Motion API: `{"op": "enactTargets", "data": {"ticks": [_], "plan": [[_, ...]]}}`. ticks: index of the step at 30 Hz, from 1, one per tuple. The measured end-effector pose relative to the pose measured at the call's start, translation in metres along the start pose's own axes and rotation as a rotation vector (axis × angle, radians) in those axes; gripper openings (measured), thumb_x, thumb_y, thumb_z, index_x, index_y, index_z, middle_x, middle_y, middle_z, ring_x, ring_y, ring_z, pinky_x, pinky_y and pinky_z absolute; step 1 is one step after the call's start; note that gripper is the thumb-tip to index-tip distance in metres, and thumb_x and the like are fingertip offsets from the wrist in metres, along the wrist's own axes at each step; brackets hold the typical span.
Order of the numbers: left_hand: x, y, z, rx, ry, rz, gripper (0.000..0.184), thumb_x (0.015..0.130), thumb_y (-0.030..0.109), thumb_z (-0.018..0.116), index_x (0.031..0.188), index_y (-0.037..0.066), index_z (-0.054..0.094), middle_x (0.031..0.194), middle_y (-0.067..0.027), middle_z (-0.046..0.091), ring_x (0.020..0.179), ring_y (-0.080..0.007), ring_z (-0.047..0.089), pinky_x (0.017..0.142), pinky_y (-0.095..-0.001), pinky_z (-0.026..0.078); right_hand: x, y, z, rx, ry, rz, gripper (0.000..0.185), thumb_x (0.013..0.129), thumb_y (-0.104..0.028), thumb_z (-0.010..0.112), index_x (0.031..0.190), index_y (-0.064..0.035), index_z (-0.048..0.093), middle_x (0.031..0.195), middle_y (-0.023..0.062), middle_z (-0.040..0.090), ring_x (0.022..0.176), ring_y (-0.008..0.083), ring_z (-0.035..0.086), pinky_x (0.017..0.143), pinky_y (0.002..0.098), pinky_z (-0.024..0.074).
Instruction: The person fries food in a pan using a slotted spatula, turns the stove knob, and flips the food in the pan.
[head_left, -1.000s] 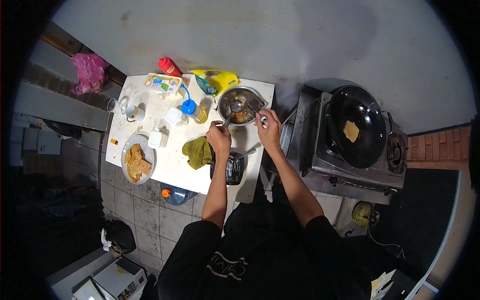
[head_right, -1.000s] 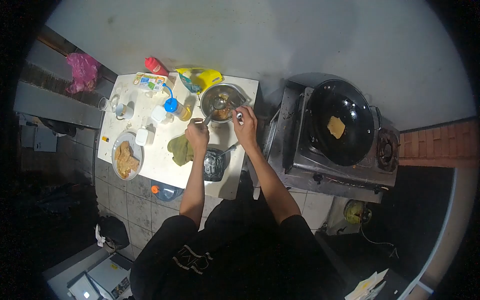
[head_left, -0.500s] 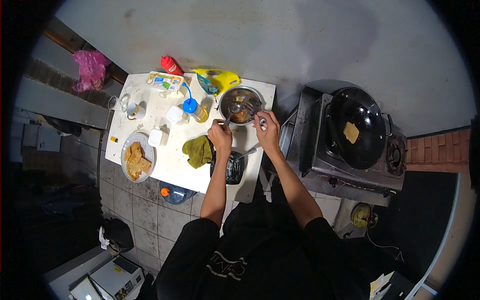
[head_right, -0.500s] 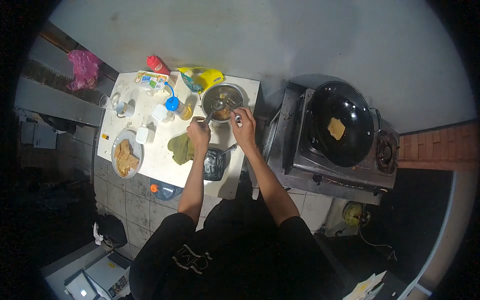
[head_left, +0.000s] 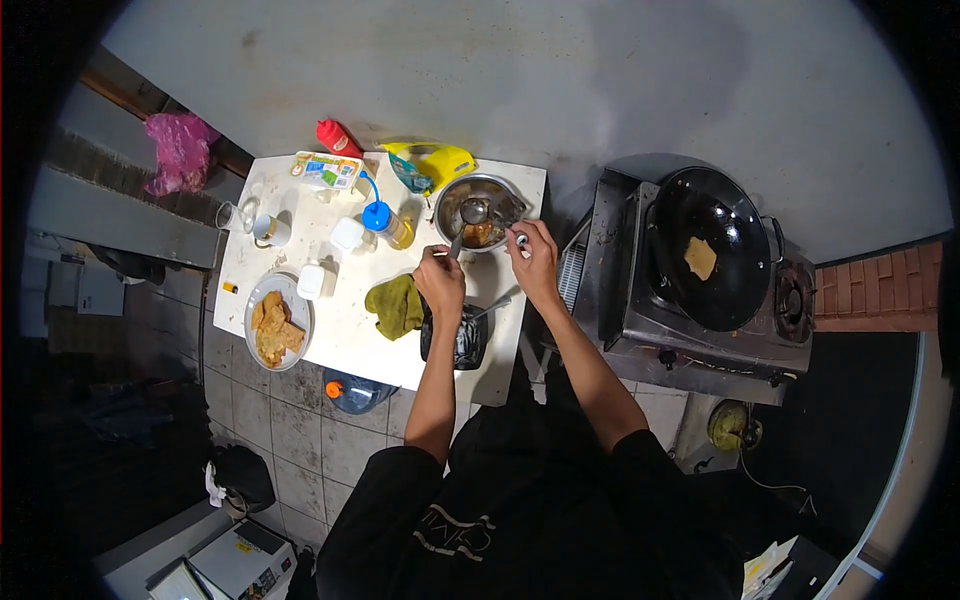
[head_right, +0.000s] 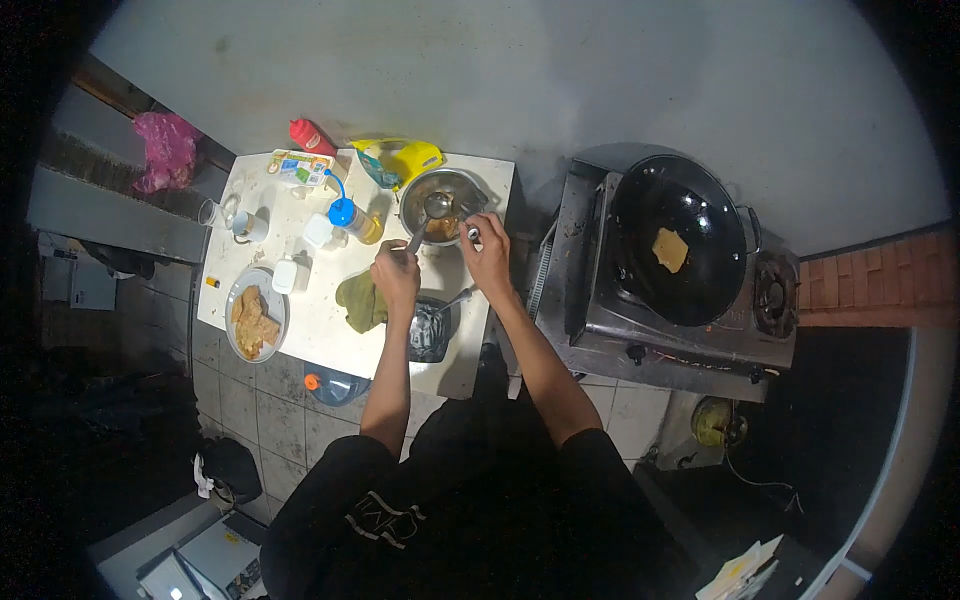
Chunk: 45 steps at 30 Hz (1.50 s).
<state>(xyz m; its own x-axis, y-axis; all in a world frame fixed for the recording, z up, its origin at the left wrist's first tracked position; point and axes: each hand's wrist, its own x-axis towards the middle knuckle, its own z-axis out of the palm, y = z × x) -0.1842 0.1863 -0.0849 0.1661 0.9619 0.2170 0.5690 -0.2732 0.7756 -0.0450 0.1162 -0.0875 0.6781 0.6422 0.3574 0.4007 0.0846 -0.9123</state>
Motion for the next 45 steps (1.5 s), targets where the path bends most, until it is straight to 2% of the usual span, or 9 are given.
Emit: {"op": "enactTargets", "data": {"ticks": [13, 16, 22, 24, 28, 32, 36, 40, 45], "plan": [[0.01, -0.019, 0.02, 0.13, 0.011, 0.061, 0.014, 0.073, 0.001, 0.064, 0.086, 0.002, 0.062, 0.068, -0.0169, 0.064, 0.063, -0.0357, 0.062, 0.061, -0.045, 0.047, -0.006, -0.03, -0.015, -0.051, 0.005, -0.083, 0.014, 0.082, -0.002, 0.067, 0.094, 0.0036, 0.062, 0.094, 0.0134, 0.059, 0.074, 0.0231, 0.061, 0.061, 0.0309, 0.0487], [0.015, -0.029, 0.03, 0.17, 0.054, 0.032, 0.015, 0.073, 0.003, 0.065, 0.087, 0.004, 0.063, 0.07, -0.0164, 0.065, 0.068, -0.0351, 0.064, 0.064, -0.0453, 0.048, -0.007, -0.047, -0.032, -0.035, 0.089, -0.138, 0.01, 0.086, 0.005, 0.06, 0.096, 0.0055, 0.06, 0.098, 0.0124, 0.059, 0.071, 0.0174, 0.065, 0.056, 0.025, 0.0542], [0.019, -0.056, 0.041, 0.148, -0.003, -0.145, 0.026, 0.075, 0.012, 0.068, 0.098, 0.006, 0.059, 0.079, -0.0165, 0.07, 0.079, -0.0359, 0.066, 0.073, -0.044, 0.05, -0.024, -0.119, -0.126, 0.146, 0.268, -0.214, 0.014, 0.088, 0.007, 0.052, 0.102, 0.0041, 0.056, 0.101, 0.0174, 0.058, 0.07, 0.0198, 0.065, 0.057, 0.028, 0.0561], [0.019, -0.061, 0.042, 0.171, -0.02, -0.173, 0.027, 0.076, 0.016, 0.068, 0.1, 0.007, 0.058, 0.081, -0.0161, 0.07, 0.08, -0.0363, 0.066, 0.074, -0.0442, 0.05, -0.034, -0.148, -0.167, 0.199, 0.403, -0.09, 0.013, 0.092, 0.003, 0.048, 0.103, 0.0034, 0.055, 0.101, 0.0189, 0.058, 0.069, 0.022, 0.064, 0.056, 0.0297, 0.0558], [0.018, -0.075, 0.039, 0.199, -0.076, -0.196, 0.03, 0.078, 0.025, 0.07, 0.1, 0.007, 0.061, 0.088, -0.0156, 0.069, 0.084, -0.0358, 0.065, 0.076, -0.0438, 0.05, -0.055, -0.167, -0.258, 0.004, 0.636, -0.168, 0.02, 0.099, -0.012, 0.046, 0.101, 0.005, 0.054, 0.097, 0.0187, 0.061, 0.059, 0.0184, 0.062, 0.049, 0.0284, 0.0526], [0.012, -0.07, 0.037, 0.21, -0.001, -0.159, 0.031, 0.077, 0.028, 0.071, 0.098, 0.007, 0.062, 0.093, -0.0172, 0.067, 0.087, -0.0357, 0.064, 0.075, -0.0442, 0.049, -0.069, -0.151, -0.333, -0.143, 0.741, -0.062, 0.022, 0.099, -0.016, 0.049, 0.098, 0.0062, 0.054, 0.094, 0.0169, 0.063, 0.058, 0.0176, 0.062, 0.049, 0.0278, 0.0519], [0.006, -0.047, 0.046, 0.162, 0.015, -0.149, 0.031, 0.076, 0.026, 0.074, 0.095, 0.004, 0.063, 0.086, -0.0155, 0.068, 0.08, -0.0321, 0.066, 0.072, -0.0416, 0.05, -0.073, -0.103, -0.373, -0.14, 0.763, 0.074, 0.021, 0.097, -0.014, 0.053, 0.097, 0.0073, 0.053, 0.086, 0.0152, 0.063, 0.057, 0.0165, 0.063, 0.048, 0.03, 0.0517], [-0.023, 0.037, 0.053, -0.306, -0.131, -0.122, 0.012, 0.082, 0.009, 0.071, 0.087, -0.001, 0.066, 0.075, -0.0084, 0.067, 0.066, -0.0121, 0.064, 0.057, -0.0237, 0.05, -0.057, -0.072, -0.384, -0.022, 0.697, 0.125, 0.028, 0.097, -0.02, 0.054, 0.096, 0.0074, 0.055, 0.082, 0.012, 0.063, 0.058, 0.016, 0.063, 0.049, 0.0285, 0.0521], [-0.071, 0.126, 0.068, -0.519, -0.365, 0.032, 0.022, 0.089, 0.022, 0.067, 0.091, 0.001, 0.068, 0.085, -0.0053, 0.067, 0.072, -0.012, 0.064, 0.06, -0.0251, 0.052, -0.029, -0.05, -0.381, 0.072, 0.506, 0.145, 0.024, 0.097, -0.016, 0.053, 0.096, 0.0079, 0.055, 0.08, 0.0142, 0.063, 0.059, 0.0171, 0.065, 0.05, 0.0278, 0.0536]]}}
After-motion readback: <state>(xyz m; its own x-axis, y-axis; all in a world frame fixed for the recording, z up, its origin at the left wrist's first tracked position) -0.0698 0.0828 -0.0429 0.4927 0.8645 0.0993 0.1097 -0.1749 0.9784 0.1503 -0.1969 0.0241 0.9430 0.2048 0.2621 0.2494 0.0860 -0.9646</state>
